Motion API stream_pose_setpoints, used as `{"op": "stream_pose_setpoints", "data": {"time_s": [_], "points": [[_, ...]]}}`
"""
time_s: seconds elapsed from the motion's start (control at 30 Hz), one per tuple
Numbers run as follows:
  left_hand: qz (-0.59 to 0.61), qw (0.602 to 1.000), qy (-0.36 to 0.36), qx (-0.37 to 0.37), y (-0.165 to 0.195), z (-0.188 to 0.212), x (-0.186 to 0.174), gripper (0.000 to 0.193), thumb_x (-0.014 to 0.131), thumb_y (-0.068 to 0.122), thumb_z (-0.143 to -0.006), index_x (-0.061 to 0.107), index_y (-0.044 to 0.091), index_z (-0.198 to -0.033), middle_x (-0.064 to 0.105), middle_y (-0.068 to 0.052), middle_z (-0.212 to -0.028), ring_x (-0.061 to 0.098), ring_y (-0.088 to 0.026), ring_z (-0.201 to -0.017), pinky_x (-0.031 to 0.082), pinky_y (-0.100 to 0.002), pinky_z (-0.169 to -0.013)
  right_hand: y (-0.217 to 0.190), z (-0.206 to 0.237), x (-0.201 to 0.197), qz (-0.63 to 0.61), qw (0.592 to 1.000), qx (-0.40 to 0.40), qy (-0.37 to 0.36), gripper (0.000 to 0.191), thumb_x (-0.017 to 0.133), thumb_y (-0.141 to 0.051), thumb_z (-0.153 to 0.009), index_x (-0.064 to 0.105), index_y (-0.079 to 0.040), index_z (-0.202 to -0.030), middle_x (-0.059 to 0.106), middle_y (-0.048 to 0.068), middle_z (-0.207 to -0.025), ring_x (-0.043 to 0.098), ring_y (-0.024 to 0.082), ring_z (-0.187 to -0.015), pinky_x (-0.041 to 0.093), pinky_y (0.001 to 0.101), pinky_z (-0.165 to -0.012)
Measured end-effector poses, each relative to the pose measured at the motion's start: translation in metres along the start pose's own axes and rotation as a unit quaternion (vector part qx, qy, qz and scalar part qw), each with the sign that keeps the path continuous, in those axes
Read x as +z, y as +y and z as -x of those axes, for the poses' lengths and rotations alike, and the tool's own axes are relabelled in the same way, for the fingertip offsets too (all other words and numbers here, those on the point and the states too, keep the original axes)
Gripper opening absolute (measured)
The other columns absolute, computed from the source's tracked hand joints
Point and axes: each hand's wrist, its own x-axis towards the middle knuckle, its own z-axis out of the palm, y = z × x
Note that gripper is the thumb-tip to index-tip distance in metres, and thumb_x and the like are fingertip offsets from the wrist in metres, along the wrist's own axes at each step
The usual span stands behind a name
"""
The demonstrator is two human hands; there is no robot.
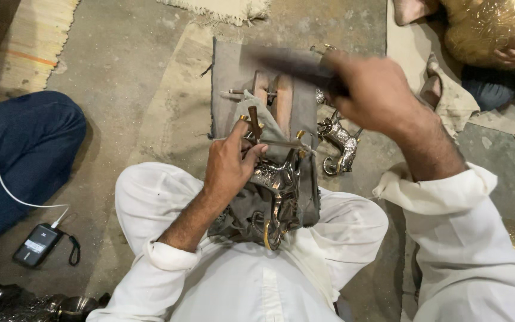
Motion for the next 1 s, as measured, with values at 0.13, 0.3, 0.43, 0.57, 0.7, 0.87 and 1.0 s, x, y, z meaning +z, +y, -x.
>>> {"op": "stream_pose_setpoints", "data": {"time_s": [0.13, 0.3, 0.43, 0.57, 0.7, 0.87, 1.0], "points": [[0.138, 0.983, -0.012, -0.120, 0.002, -0.004, -0.004, 0.043, 0.075, 0.023, -0.091, 0.055, 0.002, -0.123, 0.077, -0.012, -0.076, 0.080, -0.020, -0.068, 0.060, -0.035, -0.052, 0.001, -0.001, 0.008, 0.144, 0.982, -0.003, -0.120, 0.042, 0.070, -0.007, -0.085, 0.064, -0.017, -0.125, 0.074, 0.009, -0.079, 0.073, 0.031, -0.069, 0.056, 0.0450, -0.065], [0.040, 0.993, -0.109, 0.013, -0.007, -0.026, -0.014, 0.040, 0.081, 0.025, -0.091, 0.060, 0.005, -0.119, 0.077, -0.013, -0.084, 0.073, -0.028, -0.068, 0.055, -0.042, -0.058, 0.022, 0.017, 0.022, -0.023, 0.992, 0.049, -0.116, 0.043, 0.075, -0.017, -0.086, 0.064, -0.014, -0.127, 0.074, 0.014, -0.081, 0.072, 0.032, -0.072, 0.054, 0.0474, -0.071], [-0.027, 0.976, -0.159, 0.143, -0.010, -0.036, -0.015, 0.043, 0.085, 0.024, -0.088, 0.062, 0.003, -0.119, 0.072, -0.018, -0.080, 0.072, -0.035, -0.073, 0.053, -0.046, -0.063, 0.028, 0.043, 0.044, -0.105, 0.992, 0.054, -0.047, 0.048, 0.076, -0.013, -0.078, 0.064, -0.010, -0.125, 0.074, 0.014, -0.084, 0.072, 0.031, -0.073, 0.054, 0.0469, -0.071], [-0.021, 0.972, -0.184, 0.144, -0.005, -0.038, -0.017, 0.046, 0.081, 0.021, -0.087, 0.061, 0.004, -0.124, 0.071, -0.018, -0.079, 0.072, -0.037, -0.075, 0.053, -0.048, -0.066, 0.033, 0.062, 0.054, -0.207, 0.968, 0.137, 0.036, 0.034, 0.079, -0.020, -0.088, 0.065, -0.007, -0.116, 0.070, 0.016, -0.086, 0.070, 0.033, -0.077, 0.053, 0.0474, -0.070], [-0.051, 0.973, -0.213, 0.074, 0.000, -0.036, -0.019, 0.044, 0.081, 0.023, -0.089, 0.062, 0.007, -0.125, 0.069, -0.018, -0.072, 0.072, -0.036, -0.070, 0.052, -0.049, -0.067, 0.040, 0.066, 0.047, -0.031, 0.999, 0.044, 0.006, 0.040, 0.074, -0.012, -0.082, 0.066, -0.011, -0.121, 0.073, 0.014, -0.085, 0.071, 0.035, -0.079, 0.053, 0.0483, -0.073], [0.004, 0.990, -0.116, 0.077, 0.001, -0.024, -0.015, 0.044, 0.082, 0.019, -0.087, 0.060, 0.002, -0.121, 0.075, -0.018, -0.088, 0.077, -0.034, -0.083, 0.057, -0.043, -0.068, 0.034, 0.047, 0.032, -0.004, 0.999, 0.021, -0.040, 0.041, 0.075, -0.015, -0.085, 0.064, -0.014, -0.124, 0.073, 0.013, -0.081, 0.071, 0.034, -0.073, 0.053, 0.0491, -0.070], [0.038, 0.995, -0.091, -0.014, -0.002, -0.015, -0.011, 0.038, 0.080, 0.017, -0.089, 0.060, 0.003, -0.118, 0.079, -0.015, -0.088, 0.081, -0.029, -0.085, 0.059, -0.040, -0.070, 0.021, 0.016, 0.018, 0.007, 1.000, 0.015, -0.021, 0.039, 0.071, -0.008, -0.085, 0.062, -0.013, -0.123, 0.072, 0.011, -0.082, 0.071, 0.032, -0.073, 0.053, 0.0478, -0.069]]}}
